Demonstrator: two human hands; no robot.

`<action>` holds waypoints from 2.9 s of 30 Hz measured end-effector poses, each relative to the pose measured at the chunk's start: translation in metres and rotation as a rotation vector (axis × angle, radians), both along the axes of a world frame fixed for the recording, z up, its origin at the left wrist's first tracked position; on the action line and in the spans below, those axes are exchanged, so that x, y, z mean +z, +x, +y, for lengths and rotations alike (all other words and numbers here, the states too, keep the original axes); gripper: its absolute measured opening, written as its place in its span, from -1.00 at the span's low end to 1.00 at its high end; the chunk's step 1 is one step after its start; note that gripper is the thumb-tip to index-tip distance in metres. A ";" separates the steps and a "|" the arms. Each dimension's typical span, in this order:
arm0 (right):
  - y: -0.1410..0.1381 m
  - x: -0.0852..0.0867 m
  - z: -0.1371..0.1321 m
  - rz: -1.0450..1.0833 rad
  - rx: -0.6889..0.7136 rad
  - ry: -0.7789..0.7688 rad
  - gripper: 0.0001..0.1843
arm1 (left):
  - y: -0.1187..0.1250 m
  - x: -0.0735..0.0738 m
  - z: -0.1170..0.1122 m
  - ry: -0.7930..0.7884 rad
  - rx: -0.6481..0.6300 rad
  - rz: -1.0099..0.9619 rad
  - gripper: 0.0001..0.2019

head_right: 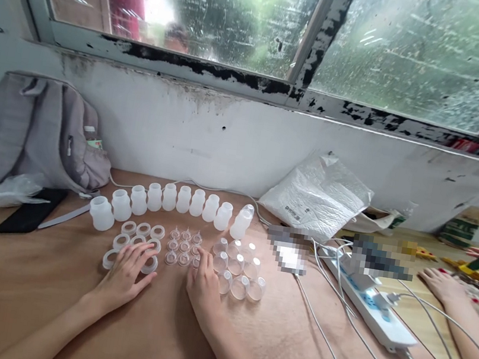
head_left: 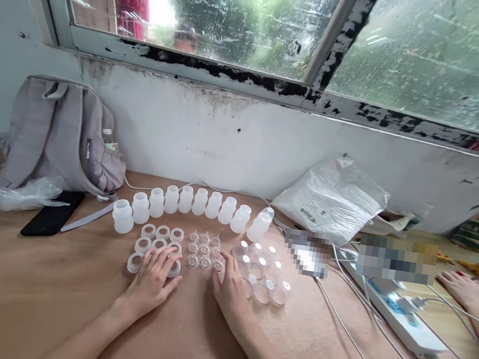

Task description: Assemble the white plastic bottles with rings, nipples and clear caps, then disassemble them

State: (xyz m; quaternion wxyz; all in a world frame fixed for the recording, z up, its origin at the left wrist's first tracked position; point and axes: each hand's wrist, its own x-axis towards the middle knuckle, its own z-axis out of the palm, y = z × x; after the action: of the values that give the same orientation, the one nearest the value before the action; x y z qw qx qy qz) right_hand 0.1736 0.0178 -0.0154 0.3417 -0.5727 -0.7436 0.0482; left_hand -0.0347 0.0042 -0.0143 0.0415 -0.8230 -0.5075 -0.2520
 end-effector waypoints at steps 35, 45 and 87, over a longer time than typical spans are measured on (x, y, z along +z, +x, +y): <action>0.020 0.044 -0.001 0.633 0.062 0.039 -0.73 | 0.001 0.002 -0.008 0.120 -0.230 -0.254 -0.44; 0.000 0.036 -0.030 0.639 0.277 -0.229 -0.80 | 0.011 0.017 -0.020 -0.173 -0.260 -0.423 -0.56; 0.035 0.045 -0.004 0.954 -0.023 0.000 -0.70 | 0.014 0.015 -0.020 -1.337 -0.442 -1.345 -0.67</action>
State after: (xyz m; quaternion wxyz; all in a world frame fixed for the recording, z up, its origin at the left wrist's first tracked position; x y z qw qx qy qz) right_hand 0.2088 0.0143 0.0300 0.6453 -0.4949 -0.4974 0.3021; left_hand -0.0205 -0.0162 0.0008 -0.7811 -0.4377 -0.2976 -0.3312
